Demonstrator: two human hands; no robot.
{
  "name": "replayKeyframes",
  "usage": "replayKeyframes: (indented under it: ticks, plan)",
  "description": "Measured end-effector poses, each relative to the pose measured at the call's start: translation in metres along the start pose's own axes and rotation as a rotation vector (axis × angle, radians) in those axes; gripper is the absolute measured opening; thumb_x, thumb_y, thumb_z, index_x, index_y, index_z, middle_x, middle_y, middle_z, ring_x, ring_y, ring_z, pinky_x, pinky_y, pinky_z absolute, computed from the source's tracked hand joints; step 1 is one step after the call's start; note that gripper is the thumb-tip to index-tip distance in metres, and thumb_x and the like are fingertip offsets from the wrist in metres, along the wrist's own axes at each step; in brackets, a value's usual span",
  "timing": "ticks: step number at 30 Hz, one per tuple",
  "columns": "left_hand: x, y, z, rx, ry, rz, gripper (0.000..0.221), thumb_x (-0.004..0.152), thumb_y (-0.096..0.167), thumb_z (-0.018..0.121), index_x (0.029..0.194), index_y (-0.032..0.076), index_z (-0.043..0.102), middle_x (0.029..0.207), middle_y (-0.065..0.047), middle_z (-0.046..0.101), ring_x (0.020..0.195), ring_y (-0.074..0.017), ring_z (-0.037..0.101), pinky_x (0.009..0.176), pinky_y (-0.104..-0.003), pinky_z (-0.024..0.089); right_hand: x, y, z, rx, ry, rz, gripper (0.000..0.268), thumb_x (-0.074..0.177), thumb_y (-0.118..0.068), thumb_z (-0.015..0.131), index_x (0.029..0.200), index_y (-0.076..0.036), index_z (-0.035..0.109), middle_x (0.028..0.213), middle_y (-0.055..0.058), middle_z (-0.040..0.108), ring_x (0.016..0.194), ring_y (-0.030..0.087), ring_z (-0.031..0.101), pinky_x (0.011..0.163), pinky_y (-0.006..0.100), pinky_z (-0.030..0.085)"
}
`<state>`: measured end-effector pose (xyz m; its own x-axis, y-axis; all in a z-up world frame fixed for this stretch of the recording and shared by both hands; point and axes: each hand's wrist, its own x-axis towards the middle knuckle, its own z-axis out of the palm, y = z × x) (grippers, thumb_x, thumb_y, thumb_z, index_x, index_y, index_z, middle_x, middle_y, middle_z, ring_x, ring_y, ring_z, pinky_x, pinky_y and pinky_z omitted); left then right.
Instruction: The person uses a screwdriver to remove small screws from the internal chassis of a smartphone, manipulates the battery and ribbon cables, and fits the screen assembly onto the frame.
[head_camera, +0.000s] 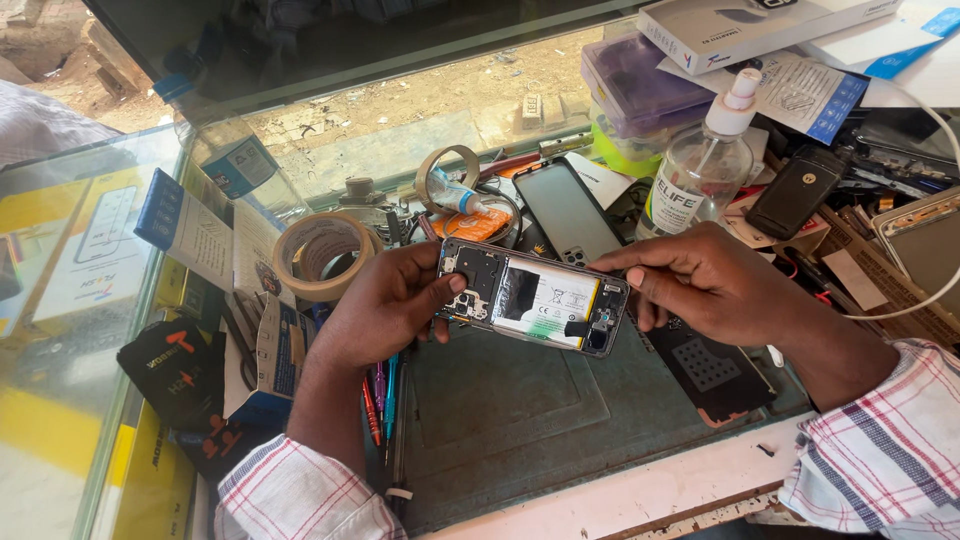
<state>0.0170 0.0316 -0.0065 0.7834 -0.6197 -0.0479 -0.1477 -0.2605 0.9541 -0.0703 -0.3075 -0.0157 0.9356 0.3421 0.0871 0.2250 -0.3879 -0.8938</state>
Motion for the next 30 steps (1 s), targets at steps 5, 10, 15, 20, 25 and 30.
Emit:
replayKeyframes:
  ticks: [5,10,15,20,25,30]
  plan:
    - [0.000,0.002,0.000,0.033,0.009,-0.031,0.021,0.100,0.022,0.063,0.102,0.001,0.066,0.071,-0.001,0.066,0.055,-0.0058,0.064,0.046,-0.023,0.046,0.001,-0.003,0.001,-0.021,-0.004,0.018,0.036,0.100,-0.012,0.054,0.132,-0.007,0.069,0.078,0.009,0.079,0.067,0.011,0.075,0.058,0.028,0.062]
    - [0.000,0.001,0.001,0.054,0.019,-0.027,0.022,0.098,0.023,0.064,0.101,0.000,0.066,0.070,-0.001,0.067,0.054,-0.0059,0.064,0.046,-0.023,0.047,0.002,-0.005,0.002,-0.021,-0.005,0.068,0.036,0.099,-0.012,0.054,0.132,-0.008,0.069,0.084,0.010,0.079,0.067,0.012,0.075,0.059,0.030,0.064]
    - [0.000,0.001,0.001,0.006,0.024,-0.020,0.024,0.100,0.021,0.064,0.102,-0.002,0.065,0.070,-0.002,0.065,0.053,-0.0062,0.062,0.045,-0.023,0.046,0.003,-0.007,0.002,-0.027,-0.033,0.018,0.039,0.100,-0.016,0.054,0.136,-0.008,0.066,0.089,0.009,0.079,0.070,0.012,0.075,0.061,0.030,0.064]
    - [-0.004,0.006,0.002,-0.140,0.067,-0.009,0.024,0.099,0.017,0.062,0.112,-0.003,0.067,0.078,-0.004,0.072,0.050,-0.0078,0.062,0.044,-0.023,0.050,0.005,-0.017,0.011,-0.388,-0.160,0.180,0.082,0.082,-0.046,0.074,0.155,-0.022,0.047,0.084,0.004,0.076,0.073,0.014,0.077,0.068,0.030,0.067]
    - [-0.003,0.012,0.019,-0.336,0.068,0.044,0.039,0.096,0.015,0.063,0.130,-0.005,0.061,0.080,-0.013,0.076,0.052,-0.0124,0.067,0.046,-0.024,0.055,0.005,-0.036,0.026,-0.615,-0.122,-0.220,0.128,0.062,-0.067,0.086,0.163,-0.016,0.027,0.124,0.013,0.062,0.106,0.026,0.064,0.084,0.044,0.055]
    - [-0.006,0.018,0.033,-0.432,0.118,0.040,0.056,0.097,0.025,0.065,0.141,-0.008,0.056,0.081,-0.014,0.074,0.056,-0.0154,0.070,0.048,-0.025,0.056,0.002,-0.048,0.031,-0.502,-0.179,0.010,0.114,0.070,-0.051,0.081,0.165,-0.023,0.024,0.131,0.008,0.060,0.110,0.024,0.063,0.088,0.042,0.054]
